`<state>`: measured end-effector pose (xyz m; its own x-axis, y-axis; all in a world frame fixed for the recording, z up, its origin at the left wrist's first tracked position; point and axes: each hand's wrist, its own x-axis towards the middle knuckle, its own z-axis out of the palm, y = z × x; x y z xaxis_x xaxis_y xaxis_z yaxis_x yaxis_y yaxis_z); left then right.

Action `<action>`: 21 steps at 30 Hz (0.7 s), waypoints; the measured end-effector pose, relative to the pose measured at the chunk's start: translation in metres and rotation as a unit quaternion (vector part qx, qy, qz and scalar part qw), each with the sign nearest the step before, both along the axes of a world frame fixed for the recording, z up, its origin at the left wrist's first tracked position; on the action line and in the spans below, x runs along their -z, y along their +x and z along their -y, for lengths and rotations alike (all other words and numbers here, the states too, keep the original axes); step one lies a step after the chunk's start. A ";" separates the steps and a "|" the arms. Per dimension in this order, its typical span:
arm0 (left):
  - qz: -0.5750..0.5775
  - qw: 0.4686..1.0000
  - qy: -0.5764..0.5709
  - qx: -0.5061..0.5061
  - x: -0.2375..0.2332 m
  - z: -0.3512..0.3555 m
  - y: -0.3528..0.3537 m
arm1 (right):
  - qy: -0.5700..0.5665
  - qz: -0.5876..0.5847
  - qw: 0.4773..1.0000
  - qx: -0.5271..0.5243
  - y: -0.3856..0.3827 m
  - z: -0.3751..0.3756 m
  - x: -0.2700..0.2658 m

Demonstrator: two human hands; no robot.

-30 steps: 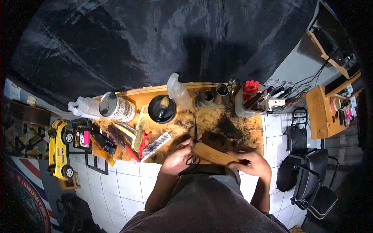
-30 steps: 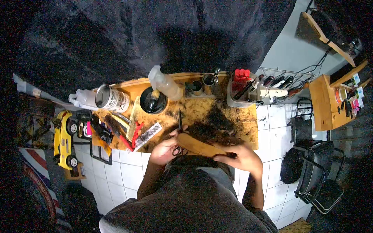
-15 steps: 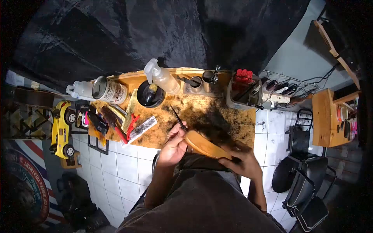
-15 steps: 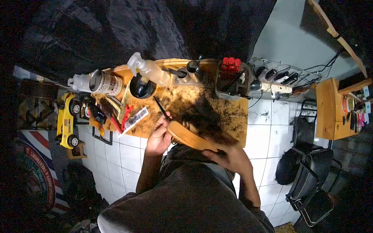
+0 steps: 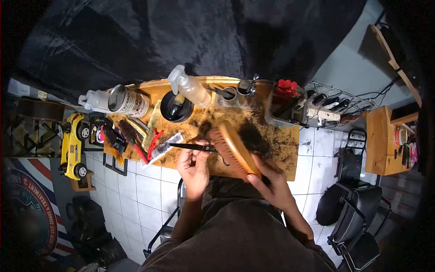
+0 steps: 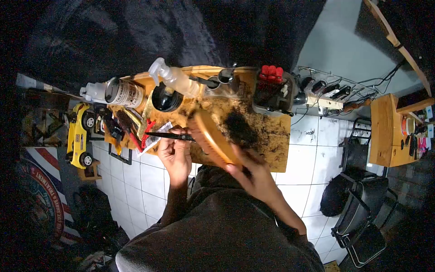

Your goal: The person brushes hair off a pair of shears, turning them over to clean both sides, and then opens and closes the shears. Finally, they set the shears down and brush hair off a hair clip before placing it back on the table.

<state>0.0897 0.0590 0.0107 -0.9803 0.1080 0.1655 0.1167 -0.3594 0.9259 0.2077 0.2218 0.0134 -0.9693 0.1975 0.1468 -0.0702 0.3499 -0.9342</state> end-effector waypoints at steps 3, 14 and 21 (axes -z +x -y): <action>-0.056 0.997 -0.024 0.038 0.012 0.018 -0.010 | 0.019 0.116 0.992 0.042 0.008 -0.005 -0.011; -0.106 0.980 -0.166 0.041 0.025 0.032 -0.016 | 0.087 -0.012 0.993 0.073 -0.024 0.059 -0.021; -0.129 0.984 -0.060 0.106 0.024 0.040 -0.040 | 0.092 0.113 0.952 0.269 -0.020 0.065 -0.023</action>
